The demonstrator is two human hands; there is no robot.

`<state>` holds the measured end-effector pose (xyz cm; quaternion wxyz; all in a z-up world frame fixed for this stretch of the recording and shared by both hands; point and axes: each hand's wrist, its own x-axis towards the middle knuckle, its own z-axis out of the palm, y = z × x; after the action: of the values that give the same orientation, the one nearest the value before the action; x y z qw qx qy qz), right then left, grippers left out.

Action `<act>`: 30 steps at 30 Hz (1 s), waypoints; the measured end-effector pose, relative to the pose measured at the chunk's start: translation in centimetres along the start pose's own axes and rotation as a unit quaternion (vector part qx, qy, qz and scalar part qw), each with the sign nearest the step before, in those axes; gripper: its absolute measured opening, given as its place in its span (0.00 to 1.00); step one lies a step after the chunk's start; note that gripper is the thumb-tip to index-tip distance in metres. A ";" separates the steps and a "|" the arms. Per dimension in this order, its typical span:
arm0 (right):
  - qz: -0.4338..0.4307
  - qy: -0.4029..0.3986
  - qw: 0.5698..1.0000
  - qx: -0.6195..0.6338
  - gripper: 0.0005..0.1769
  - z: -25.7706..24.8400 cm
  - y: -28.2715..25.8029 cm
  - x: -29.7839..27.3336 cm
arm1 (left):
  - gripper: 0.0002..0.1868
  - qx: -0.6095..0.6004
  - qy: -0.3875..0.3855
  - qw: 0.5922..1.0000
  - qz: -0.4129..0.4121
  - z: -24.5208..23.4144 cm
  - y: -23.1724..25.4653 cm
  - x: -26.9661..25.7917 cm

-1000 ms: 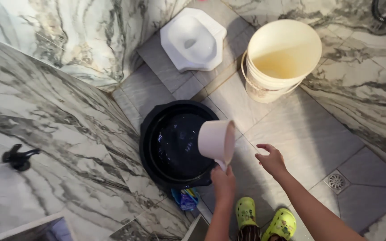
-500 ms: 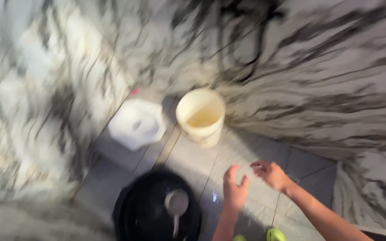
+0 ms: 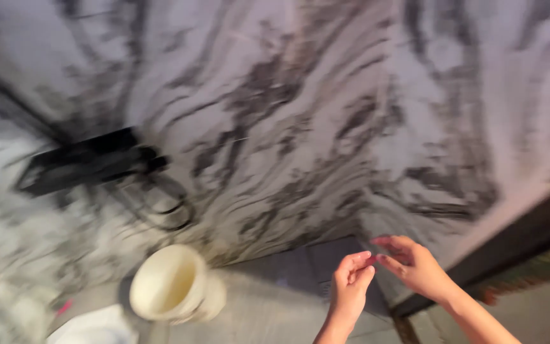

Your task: The recorder takes wet rugs from a bucket and hangs them on a wooden rack outside to dry.

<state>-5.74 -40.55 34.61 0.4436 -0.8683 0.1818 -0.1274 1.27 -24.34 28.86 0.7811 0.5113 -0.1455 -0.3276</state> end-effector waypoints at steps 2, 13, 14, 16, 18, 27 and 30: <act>0.071 -0.008 0.990 0.122 0.22 -2.7 3.4 -2.5 | 0.16 -0.027 -0.055 0.998 -0.006 3.8 -2.3 0.4; 0.244 0.132 0.910 0.309 0.23 -12.6 6.9 -17.2 | 0.12 -0.084 -0.328 0.932 -0.129 17.9 -7.3 -1.9; 0.250 0.157 0.905 0.307 0.23 -12.7 6.8 -18.2 | 0.13 -0.031 -0.320 0.934 -0.154 18.7 -7.0 -2.2; 0.263 0.197 0.892 0.312 0.23 -12.1 6.3 -20.0 | 0.15 0.032 -0.323 0.927 -0.187 19.5 -6.3 -3.0; 0.322 0.253 0.880 0.239 0.24 -12.2 5.8 -21.0 | 0.18 0.063 -0.344 0.911 -0.217 20.5 -5.6 -3.0; 0.287 0.398 0.856 0.161 0.25 -16.2 9.1 -23.5 | 0.20 0.075 -0.403 0.885 -0.222 25.5 -9.8 0.6; 0.248 0.415 0.854 0.192 0.24 -18.4 10.3 -23.6 | 0.22 0.089 -0.387 0.881 -0.258 28.6 -9.4 2.0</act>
<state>-36.16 -49.28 35.31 0.5019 -0.5581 0.5300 -0.3946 -16.76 -48.25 32.66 0.5015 0.4311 -0.3274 -0.6749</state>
